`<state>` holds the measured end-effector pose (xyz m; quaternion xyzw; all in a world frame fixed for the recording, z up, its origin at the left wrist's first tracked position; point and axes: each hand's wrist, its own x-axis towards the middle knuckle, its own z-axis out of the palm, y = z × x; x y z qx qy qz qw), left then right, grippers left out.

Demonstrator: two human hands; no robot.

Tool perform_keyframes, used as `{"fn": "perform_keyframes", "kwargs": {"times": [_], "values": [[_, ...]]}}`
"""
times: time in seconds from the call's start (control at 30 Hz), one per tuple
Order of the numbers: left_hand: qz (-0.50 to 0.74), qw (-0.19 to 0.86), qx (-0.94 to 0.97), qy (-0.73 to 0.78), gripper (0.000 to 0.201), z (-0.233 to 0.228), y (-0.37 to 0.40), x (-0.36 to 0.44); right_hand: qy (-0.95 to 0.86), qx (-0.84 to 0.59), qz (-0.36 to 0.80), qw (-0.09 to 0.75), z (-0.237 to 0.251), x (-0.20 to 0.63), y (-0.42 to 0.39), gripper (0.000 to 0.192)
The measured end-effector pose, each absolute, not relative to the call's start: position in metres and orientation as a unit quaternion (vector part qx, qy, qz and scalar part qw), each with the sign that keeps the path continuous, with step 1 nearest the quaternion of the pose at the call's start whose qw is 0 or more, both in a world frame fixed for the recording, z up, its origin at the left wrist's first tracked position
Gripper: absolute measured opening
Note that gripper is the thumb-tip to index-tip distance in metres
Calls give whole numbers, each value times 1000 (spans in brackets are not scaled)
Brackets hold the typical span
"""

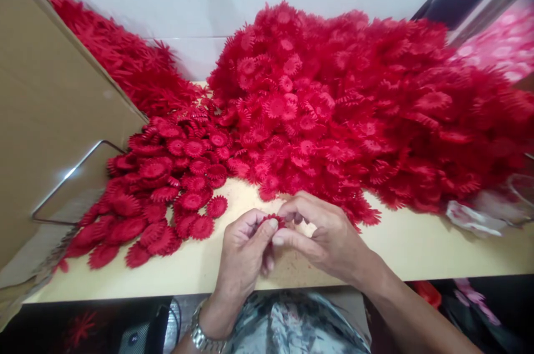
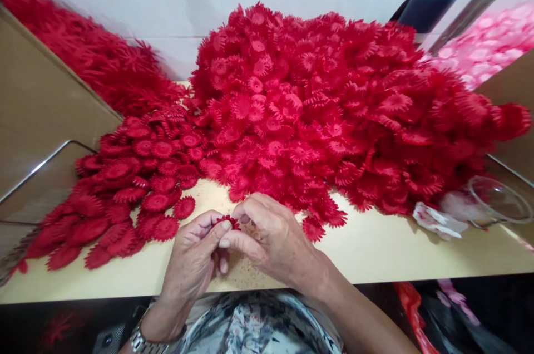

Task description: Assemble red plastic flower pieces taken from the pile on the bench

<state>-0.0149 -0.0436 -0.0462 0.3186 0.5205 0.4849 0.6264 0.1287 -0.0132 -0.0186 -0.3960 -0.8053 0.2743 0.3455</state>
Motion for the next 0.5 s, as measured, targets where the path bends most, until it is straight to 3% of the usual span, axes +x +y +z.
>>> {"fn": "perform_keyframes", "kwargs": {"times": [0.3,0.5], "values": [[485,611,332,530,32,-49,-45,-15,-805,-395,269,352,-30,124,-19,16],[480,619,342,519,32,-49,-47,-13,-815,-374,209,391,-41,118,-22,7]]}}
